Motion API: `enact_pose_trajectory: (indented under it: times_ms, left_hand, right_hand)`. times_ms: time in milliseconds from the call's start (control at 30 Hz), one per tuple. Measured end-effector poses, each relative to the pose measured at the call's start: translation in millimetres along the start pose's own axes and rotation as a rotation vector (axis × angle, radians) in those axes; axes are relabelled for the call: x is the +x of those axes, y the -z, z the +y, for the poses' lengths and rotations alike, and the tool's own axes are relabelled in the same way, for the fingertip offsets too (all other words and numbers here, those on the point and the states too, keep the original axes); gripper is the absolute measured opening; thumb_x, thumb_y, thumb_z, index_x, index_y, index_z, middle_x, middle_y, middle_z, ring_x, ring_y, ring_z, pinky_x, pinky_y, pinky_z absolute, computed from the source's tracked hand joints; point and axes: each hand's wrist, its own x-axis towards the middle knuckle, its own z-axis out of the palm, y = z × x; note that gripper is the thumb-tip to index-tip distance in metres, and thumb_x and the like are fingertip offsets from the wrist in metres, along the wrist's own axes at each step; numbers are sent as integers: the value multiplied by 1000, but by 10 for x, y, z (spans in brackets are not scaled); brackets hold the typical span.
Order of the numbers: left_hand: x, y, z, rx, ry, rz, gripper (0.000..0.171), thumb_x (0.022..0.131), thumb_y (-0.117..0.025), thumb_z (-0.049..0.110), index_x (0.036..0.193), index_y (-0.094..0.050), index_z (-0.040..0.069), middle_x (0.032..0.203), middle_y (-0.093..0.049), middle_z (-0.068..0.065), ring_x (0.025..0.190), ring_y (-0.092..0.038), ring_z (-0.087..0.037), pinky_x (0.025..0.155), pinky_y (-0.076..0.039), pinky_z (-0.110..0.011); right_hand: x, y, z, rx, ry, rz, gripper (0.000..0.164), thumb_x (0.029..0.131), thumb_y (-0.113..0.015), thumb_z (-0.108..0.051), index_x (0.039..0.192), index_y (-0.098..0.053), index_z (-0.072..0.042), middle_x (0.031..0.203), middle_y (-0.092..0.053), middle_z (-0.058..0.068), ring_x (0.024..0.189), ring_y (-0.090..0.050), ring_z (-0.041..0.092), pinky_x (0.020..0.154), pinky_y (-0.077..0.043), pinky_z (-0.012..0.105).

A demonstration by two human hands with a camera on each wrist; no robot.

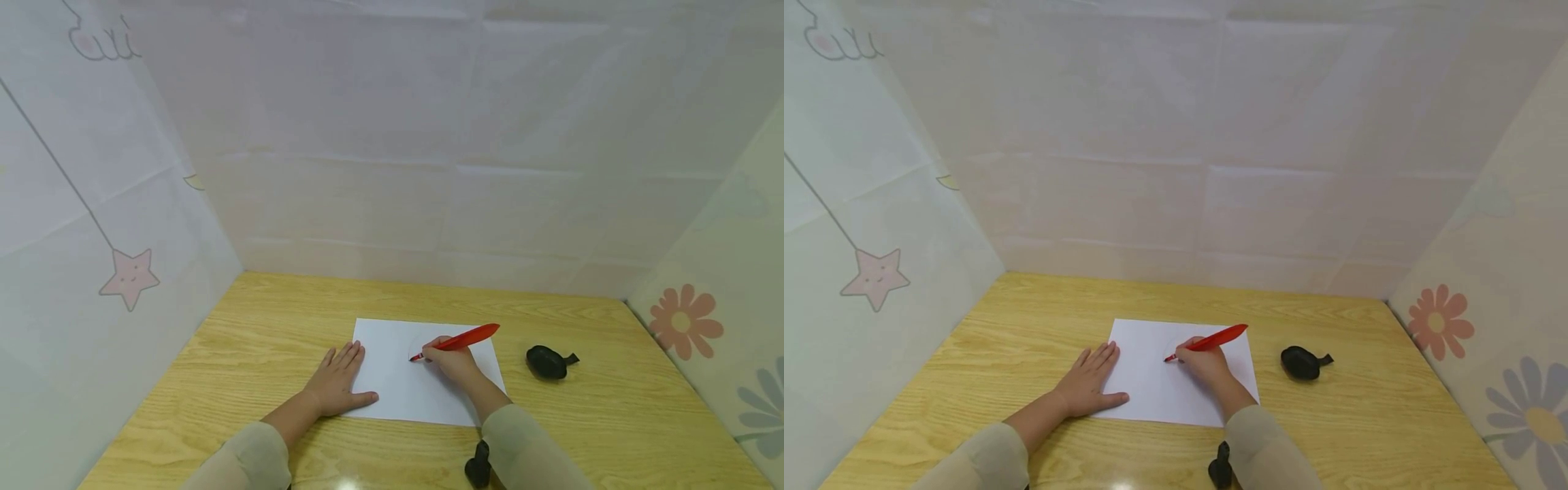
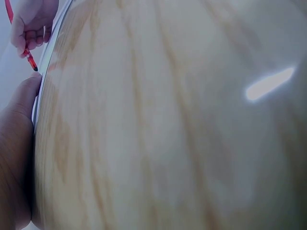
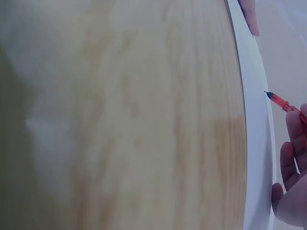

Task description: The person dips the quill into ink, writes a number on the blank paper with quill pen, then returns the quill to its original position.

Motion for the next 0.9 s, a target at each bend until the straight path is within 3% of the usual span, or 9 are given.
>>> enact_pose_trajectory:
  times_ms: [433, 667, 900]
  left_hand:
    - [-13, 44, 14, -3, 8, -16, 100, 88, -50, 70, 155, -21, 1, 164, -16, -15, 153, -13, -30, 122, -10, -55]
    - [0, 1, -13, -6, 12, -8, 101, 89, -49, 70, 156, -19, 2, 165, -13, -14, 154, -11, -29, 123, -7, -54]
    - [-21, 52, 27, -6, 16, -15, 100, 88, -50, 70, 155, -20, 1, 165, -16, -14, 153, -13, -29, 123, -9, -54]
  right_hand:
    - [-42, 20, -1, -33, 25, -30, 10, 82, -70, -17, 84, -69, -8, 74, -69, 1, 70, -47, 16, 62, -37, 26]
    - [-69, 30, -13, -61, 8, -45, 12, 83, -72, -20, 85, -69, -9, 78, -70, 2, 76, -52, 18, 66, -41, 26]
    - [-75, 57, 13, -79, 52, -73, 10, 81, -70, -17, 83, -68, -7, 74, -67, 1, 72, -46, 16, 64, -36, 27]
